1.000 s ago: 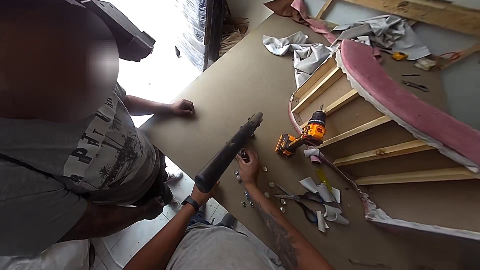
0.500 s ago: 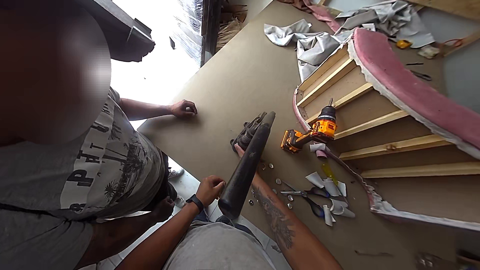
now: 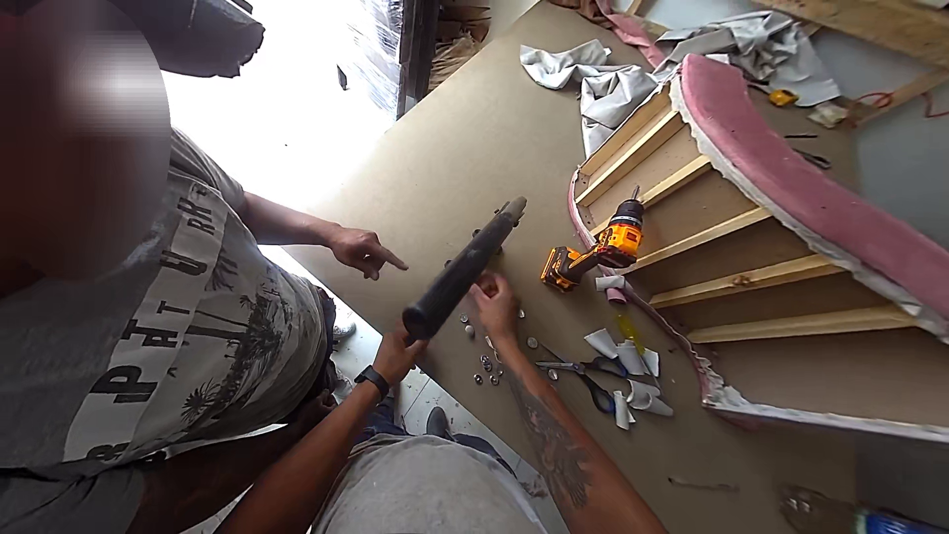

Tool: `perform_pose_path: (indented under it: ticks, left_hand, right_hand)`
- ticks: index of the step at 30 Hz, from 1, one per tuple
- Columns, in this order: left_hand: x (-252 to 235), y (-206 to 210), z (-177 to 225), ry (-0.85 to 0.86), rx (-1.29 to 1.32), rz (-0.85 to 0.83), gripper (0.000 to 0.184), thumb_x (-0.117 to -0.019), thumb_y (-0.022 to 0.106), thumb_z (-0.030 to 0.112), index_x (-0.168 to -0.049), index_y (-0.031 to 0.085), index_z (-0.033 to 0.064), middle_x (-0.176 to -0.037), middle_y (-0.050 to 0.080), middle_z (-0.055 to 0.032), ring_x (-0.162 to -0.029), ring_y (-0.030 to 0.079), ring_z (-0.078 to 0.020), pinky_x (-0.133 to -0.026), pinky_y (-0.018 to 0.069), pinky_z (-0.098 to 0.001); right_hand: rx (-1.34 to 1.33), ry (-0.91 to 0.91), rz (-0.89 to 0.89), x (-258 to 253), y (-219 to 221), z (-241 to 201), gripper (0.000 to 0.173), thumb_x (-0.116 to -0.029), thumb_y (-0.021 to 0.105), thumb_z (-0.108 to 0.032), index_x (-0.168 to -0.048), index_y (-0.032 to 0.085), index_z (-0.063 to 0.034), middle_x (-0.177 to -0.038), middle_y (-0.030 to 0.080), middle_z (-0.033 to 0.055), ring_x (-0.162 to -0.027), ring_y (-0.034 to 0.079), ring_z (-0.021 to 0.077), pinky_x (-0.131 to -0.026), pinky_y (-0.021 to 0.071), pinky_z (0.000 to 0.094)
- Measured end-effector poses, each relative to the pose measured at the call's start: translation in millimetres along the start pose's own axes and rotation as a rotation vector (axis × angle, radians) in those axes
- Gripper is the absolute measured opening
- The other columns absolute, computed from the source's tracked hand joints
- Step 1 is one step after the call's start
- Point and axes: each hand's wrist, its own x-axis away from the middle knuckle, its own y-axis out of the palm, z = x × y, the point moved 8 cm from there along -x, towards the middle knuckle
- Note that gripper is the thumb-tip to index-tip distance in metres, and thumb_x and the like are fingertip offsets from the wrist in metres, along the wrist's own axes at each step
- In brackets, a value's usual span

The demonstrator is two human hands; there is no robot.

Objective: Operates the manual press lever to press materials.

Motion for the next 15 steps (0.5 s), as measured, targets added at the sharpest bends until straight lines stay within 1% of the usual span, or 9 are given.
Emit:
perform_pose_path:
  ticks: [2,3,6,8,9,11,13,14,15]
  left_hand:
    - [14,-8,1,0.043,-0.014,0.114,0.025,-0.1006,0.065,0.036,-0.106,0.075,0.0132,-0.085,0.072,-0.0003,-0.064,0.068,-0.0122,-0.064,0.0625,-0.0332]
    - [24,-12,-1,0.065,-0.016,0.181,0.024,-0.1003,0.066,0.035,-0.106,0.076,0.0144,-0.086,0.072,0.0008,-0.065,0.067,-0.0114,-0.064,0.0620,-0.0327]
    - [68,-16,-33,0.027,-0.010,0.367,0.024,-0.1001,0.065,0.037,-0.106,0.077,0.0173,-0.088,0.073,0.0023,-0.066,0.066,-0.0104,-0.065,0.0601,-0.0336]
    - [108,-7,-73,-0.079,-0.020,0.427,0.029,-0.1002,0.063,0.040,-0.108,0.077,0.0156,-0.091,0.074,-0.0002,-0.072,0.068,-0.0126,-0.071,0.0605,-0.0377]
    - [126,3,-96,-0.139,-0.028,0.432,0.033,-0.1002,0.062,0.041,-0.110,0.076,0.0136,-0.092,0.074,-0.0026,-0.074,0.069,-0.0146,-0.073,0.0611,-0.0402]
    - [166,29,-152,-0.298,-0.052,0.392,0.040,-0.1010,0.058,0.044,-0.115,0.074,0.0106,-0.098,0.075,-0.0078,-0.081,0.072,-0.0205,-0.080,0.0609,-0.0464]
    - [219,59,-214,-0.494,0.006,0.361,0.040,-0.1020,0.058,0.039,-0.122,0.072,0.0070,-0.111,0.074,-0.0132,-0.098,0.072,-0.0263,-0.095,0.0569,-0.0508]
    - [251,72,-243,-0.593,0.091,0.404,0.037,-0.1028,0.059,0.033,-0.123,0.071,0.0052,-0.114,0.074,-0.0139,-0.104,0.071,-0.0254,-0.099,0.0557,-0.0483]
    - [283,83,-268,-0.681,0.215,0.498,0.035,-0.1049,0.056,0.027,-0.125,0.070,0.0020,-0.114,0.073,-0.0158,-0.099,0.071,-0.0249,-0.093,0.0563,-0.0453]
  right_hand:
    - [-0.007,0.008,-0.072,19,-17,17,0.025,-0.0967,0.072,-0.033,-0.113,0.071,-0.0137,-0.086,0.070,0.0049,-0.072,0.067,0.0209,-0.067,0.0589,0.0480]
    - [-0.022,0.019,-0.182,35,-20,27,0.022,-0.0973,0.070,-0.032,-0.108,0.073,-0.0132,-0.086,0.070,0.0032,-0.074,0.067,0.0185,-0.070,0.0595,0.0458]
    - [-0.039,-0.022,-0.860,137,-5,46,0.028,-0.0982,0.065,-0.038,-0.100,0.074,-0.0108,-0.091,0.072,0.0025,-0.085,0.069,0.0144,-0.083,0.0586,0.0398]
    - [-0.032,-0.127,-1.295,233,3,55,0.035,-0.1029,0.059,-0.041,-0.104,0.074,-0.0094,-0.096,0.072,0.0054,-0.091,0.069,0.0162,-0.088,0.0568,0.0419]
    - [-0.055,-0.139,-1.411,267,5,66,0.038,-0.1054,0.055,-0.041,-0.106,0.072,-0.0079,-0.095,0.070,0.0077,-0.091,0.067,0.0185,-0.088,0.0546,0.0439]
    - [-0.026,-0.073,-1.403,292,8,97,0.041,-0.1025,0.054,-0.050,-0.095,0.070,-0.0125,-0.083,0.067,0.0042,-0.079,0.065,0.0178,-0.076,0.0537,0.0444]
    - [0.157,-0.127,-1.437,300,13,118,0.044,-0.1006,0.051,-0.054,-0.094,0.069,-0.0142,-0.082,0.067,0.0054,-0.081,0.066,0.0217,-0.076,0.0531,0.0502]
    - [0.250,-0.165,-1.472,307,19,128,0.044,-0.0997,0.051,-0.054,-0.095,0.070,-0.0137,-0.085,0.068,0.0073,-0.085,0.067,0.0247,-0.078,0.0531,0.0541]
    - [0.292,-0.179,-1.513,316,26,142,0.044,-0.0997,0.052,-0.053,-0.096,0.069,-0.0124,-0.087,0.068,0.0093,-0.087,0.067,0.0271,-0.079,0.0523,0.0564]
